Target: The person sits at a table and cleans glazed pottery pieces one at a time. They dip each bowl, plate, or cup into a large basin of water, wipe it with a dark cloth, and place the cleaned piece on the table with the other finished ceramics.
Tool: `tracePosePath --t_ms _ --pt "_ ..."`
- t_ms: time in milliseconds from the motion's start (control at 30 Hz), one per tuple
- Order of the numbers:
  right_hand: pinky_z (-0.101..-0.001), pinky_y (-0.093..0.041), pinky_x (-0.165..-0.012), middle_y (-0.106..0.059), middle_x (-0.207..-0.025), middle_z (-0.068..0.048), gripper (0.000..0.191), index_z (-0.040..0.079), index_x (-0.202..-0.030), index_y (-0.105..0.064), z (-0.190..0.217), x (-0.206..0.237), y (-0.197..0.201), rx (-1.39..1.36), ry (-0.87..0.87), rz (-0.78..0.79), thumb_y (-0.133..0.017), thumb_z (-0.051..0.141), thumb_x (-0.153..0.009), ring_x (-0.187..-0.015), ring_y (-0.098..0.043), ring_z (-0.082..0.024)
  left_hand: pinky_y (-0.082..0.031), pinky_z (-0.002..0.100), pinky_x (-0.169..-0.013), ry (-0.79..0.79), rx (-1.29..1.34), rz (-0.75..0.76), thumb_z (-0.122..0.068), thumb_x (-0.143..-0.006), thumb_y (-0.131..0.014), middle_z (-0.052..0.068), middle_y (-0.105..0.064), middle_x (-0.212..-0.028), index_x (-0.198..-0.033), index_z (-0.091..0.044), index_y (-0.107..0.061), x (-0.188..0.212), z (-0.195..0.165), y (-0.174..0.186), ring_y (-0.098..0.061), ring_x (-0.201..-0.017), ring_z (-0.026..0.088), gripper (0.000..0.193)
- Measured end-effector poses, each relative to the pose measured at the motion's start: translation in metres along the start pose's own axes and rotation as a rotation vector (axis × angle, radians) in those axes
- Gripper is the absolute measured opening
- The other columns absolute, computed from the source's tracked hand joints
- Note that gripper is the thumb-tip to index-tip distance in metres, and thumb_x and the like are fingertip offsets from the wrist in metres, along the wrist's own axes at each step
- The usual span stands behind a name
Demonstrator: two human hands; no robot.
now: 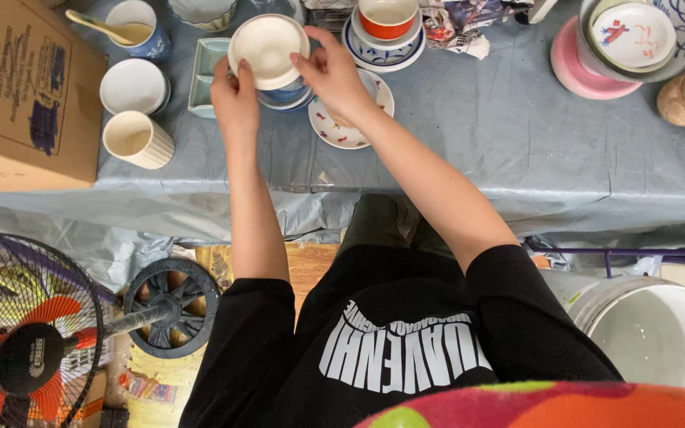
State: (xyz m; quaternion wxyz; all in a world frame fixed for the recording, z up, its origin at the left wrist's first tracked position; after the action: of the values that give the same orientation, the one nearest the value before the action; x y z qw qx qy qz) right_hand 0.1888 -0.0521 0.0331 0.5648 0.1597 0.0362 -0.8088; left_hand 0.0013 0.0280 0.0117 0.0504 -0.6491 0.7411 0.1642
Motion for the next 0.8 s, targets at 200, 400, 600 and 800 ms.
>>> tracePosePath --t_ms 200,400,600,800 --pt "-0.0248 -0.045 -0.057 -0.06 -0.073 0.002 0.059 0.007 -0.151 -0.038 0.057 0.065 0.057 0.134 0.104 0.046 -0.071 0.017 -0.103 -0.061 -0.056 -0.005 -0.046 0.027 -0.07 0.09 -0.253 -0.104 -0.035 -0.111 -0.059 0.004 -0.064 -0.084 -0.152 -0.001 -0.034 0.043 -0.039 -0.002 -0.058 -0.075 0.012 0.059" --pt "-0.0214 -0.041 -0.06 -0.053 -0.08 0.002 0.042 0.009 -0.146 -0.048 0.103 0.155 0.201 0.184 0.041 -0.203 -0.066 0.005 -0.109 -0.072 -0.053 -0.004 -0.042 0.024 -0.076 -0.325 0.049 -0.194 -0.012 -0.115 -0.06 0.004 -0.05 -0.103 -0.153 -0.011 -0.039 0.124 -0.127 -0.059 -0.049 -0.092 0.012 0.043" --pt "-0.0244 -0.047 -0.072 -0.06 -0.088 -0.001 0.025 0.003 -0.134 -0.056 0.09 0.213 0.351 0.476 0.158 -0.553 -0.067 -0.001 -0.112 -0.08 -0.058 -0.009 -0.04 0.024 -0.066 -0.258 0.163 0.431 -0.004 -0.103 -0.065 0.001 -0.056 -0.105 -0.141 -0.012 -0.05 0.178 -0.144 -0.199 -0.056 -0.091 0.01 0.041" --pt "-0.0352 -0.053 -0.073 -0.065 -0.097 -0.013 0.028 0.001 -0.118 -0.062 0.069 0.227 0.448 1.081 0.31 -0.672 -0.077 0.0 -0.095 -0.084 -0.066 -0.026 -0.05 0.025 -0.067 -0.353 0.261 0.701 -0.009 -0.105 -0.064 0.002 -0.062 -0.102 -0.141 -0.011 -0.045 0.214 -0.157 -0.327 -0.062 -0.082 0.011 0.04"
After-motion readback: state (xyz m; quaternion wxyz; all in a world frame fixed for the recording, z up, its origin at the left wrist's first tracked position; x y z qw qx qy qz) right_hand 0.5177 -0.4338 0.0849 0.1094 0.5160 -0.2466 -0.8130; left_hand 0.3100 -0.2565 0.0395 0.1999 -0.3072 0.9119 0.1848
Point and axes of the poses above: each hand's wrist, its own x-axis away from the middle knuckle, its own y-axis out of the back of the hand, z = x × y, the point moved 3 cm from there along -x, towards the middle knuckle
